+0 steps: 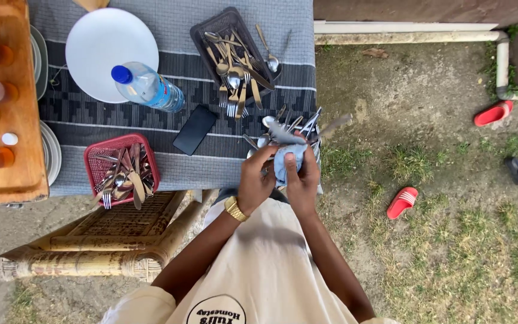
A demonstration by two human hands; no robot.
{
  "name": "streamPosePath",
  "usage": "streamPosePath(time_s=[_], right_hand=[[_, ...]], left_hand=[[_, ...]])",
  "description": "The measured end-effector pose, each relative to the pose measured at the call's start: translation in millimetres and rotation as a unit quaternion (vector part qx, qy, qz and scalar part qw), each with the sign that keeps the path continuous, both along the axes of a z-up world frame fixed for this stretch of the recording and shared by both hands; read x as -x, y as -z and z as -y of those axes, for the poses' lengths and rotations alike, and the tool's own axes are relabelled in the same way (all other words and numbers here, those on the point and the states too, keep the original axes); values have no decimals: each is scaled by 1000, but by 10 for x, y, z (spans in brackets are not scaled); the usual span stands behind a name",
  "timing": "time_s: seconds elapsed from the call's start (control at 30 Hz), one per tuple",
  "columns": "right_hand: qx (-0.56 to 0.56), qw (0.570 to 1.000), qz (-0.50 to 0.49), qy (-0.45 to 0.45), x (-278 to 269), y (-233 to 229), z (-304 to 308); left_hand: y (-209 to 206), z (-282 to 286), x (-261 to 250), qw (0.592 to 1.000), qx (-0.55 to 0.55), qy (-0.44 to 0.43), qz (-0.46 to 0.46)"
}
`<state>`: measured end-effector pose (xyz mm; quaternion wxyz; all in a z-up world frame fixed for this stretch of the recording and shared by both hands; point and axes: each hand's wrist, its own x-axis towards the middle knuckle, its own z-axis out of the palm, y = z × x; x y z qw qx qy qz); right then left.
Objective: Dry and clean various pieces of cutlery using a cloth.
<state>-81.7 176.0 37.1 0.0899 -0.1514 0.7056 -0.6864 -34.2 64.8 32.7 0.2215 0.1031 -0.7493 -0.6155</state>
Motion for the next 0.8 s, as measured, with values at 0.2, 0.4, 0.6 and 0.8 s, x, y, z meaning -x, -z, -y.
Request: streamPosePath(time_s=[0.2,0.4,0.6,0.8], right_hand=[[-16,996,82,31,69,363,-302],[-127,992,15,-21,-1,386,-290],[-120,993,15,-12,36,549,-296],[-46,997,55,15,62,617,-305]], left_hand=[[131,480,23,971,154,161,90],[-296,418,352,964,-130,226,44],[-134,184,316,995,-70,73,23],[-153,122,242,999,16,11,-48]])
